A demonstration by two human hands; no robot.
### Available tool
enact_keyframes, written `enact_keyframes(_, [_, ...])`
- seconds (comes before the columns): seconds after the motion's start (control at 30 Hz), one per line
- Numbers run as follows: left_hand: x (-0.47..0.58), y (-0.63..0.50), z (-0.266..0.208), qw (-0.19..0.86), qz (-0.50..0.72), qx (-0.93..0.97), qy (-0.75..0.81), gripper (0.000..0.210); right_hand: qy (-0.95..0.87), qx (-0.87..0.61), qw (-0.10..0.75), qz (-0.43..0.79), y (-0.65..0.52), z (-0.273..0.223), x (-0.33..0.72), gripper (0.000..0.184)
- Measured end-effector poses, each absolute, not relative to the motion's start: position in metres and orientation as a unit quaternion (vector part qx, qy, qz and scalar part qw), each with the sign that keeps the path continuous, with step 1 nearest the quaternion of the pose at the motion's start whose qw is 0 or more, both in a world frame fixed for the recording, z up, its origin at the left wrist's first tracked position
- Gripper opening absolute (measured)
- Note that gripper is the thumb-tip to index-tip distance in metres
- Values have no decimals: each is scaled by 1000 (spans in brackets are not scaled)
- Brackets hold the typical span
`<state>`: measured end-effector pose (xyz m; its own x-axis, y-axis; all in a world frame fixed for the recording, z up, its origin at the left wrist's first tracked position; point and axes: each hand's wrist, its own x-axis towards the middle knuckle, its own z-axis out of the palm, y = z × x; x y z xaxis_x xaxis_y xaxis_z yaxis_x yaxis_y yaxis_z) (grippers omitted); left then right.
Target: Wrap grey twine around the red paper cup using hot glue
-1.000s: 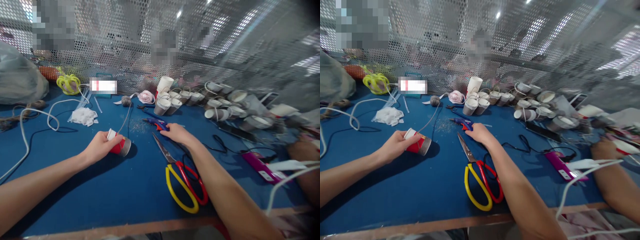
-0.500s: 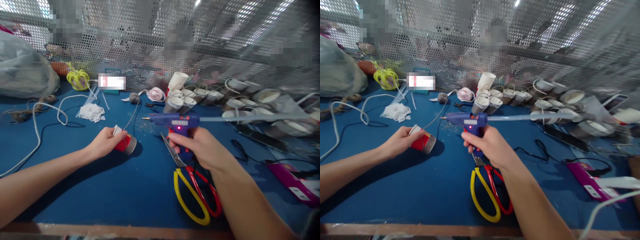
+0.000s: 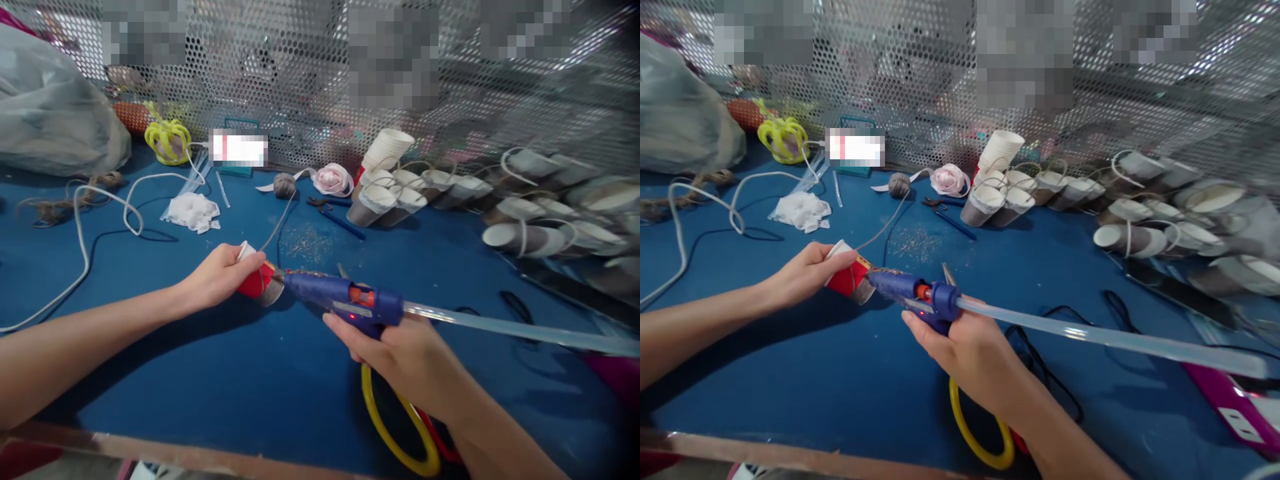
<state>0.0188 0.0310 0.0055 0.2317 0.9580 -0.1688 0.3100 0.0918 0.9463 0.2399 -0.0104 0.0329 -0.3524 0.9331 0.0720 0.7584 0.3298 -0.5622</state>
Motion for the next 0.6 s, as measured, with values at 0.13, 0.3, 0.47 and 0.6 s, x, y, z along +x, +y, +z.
enact_keyframes(0.13, [20,31,6,503,312,592,547,36,-836,-489,197,152,-13,33,240,23])
enact_keyframes(0.3, [19,30,5,502,305,600,544,39,-837,-479,207,167,-16,33,238,15])
enact_keyframes(0.47, [18,30,5,497,312,600,544,37,-838,-476,207,167,-17,26,242,6])
enact_keyframes(0.6, [19,30,6,503,322,594,539,36,-837,-474,205,184,-17,28,240,10])
